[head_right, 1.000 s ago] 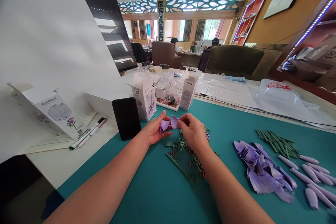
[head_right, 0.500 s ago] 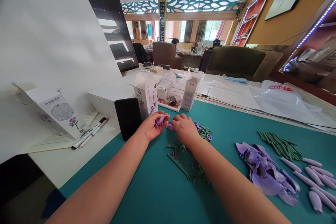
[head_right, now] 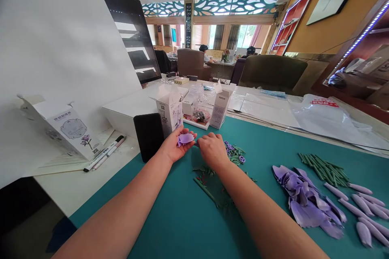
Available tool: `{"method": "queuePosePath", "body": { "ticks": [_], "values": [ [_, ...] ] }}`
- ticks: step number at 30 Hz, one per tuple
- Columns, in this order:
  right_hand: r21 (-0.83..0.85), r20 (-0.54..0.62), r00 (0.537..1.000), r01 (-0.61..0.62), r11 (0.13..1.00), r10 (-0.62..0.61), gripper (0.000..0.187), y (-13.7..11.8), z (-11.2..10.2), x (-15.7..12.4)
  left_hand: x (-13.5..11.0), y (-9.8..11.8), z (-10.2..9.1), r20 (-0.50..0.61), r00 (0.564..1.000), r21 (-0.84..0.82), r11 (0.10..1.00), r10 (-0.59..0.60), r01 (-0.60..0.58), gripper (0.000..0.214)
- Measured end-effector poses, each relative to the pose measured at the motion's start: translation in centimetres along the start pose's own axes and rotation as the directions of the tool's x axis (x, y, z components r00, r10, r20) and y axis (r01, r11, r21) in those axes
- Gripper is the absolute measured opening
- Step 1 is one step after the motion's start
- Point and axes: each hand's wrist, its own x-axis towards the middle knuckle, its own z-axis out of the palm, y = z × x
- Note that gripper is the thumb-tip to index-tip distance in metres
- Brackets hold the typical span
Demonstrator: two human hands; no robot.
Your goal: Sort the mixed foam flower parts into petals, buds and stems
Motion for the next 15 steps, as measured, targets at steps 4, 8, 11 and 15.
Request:
{"method": "queuePosePath", "body": {
  "ticks": [4, 8, 11, 15],
  "values": [
    [0.247, -0.151, 0.96, -0.194, 0.949, 0.236, 0.024, 1.1, -1.0, 0.3, 0.2, -0.3, 0.0, -0.054, 0.999, 0.047, 0.999, -0.005, 0.008, 0.027],
    [0.587, -0.096, 0.918, -0.26, 0.767, 0.385, 0.021, 1.1, -2.0, 0.8, 0.2, -0.9, 0.2, -0.058, 0.997, 0.091, 0.994, -0.051, 0.056, 0.031],
    [0.659, -0.054, 0.933, -0.233, 0.715, 0.355, 0.022, 0.5, -2.2, 1.0, 0.0, -1.4, 0.4, -0.001, 0.993, 0.129, 0.985, -0.119, 0.118, 0.037],
    [0.584, -0.122, 0.92, -0.237, 0.776, 0.373, 0.025, 1.4, -2.1, 1.2, -0.1, -1.6, 0.5, 0.012, 0.992, 0.11, 0.987, -0.122, 0.12, 0.024]
  ]
}}
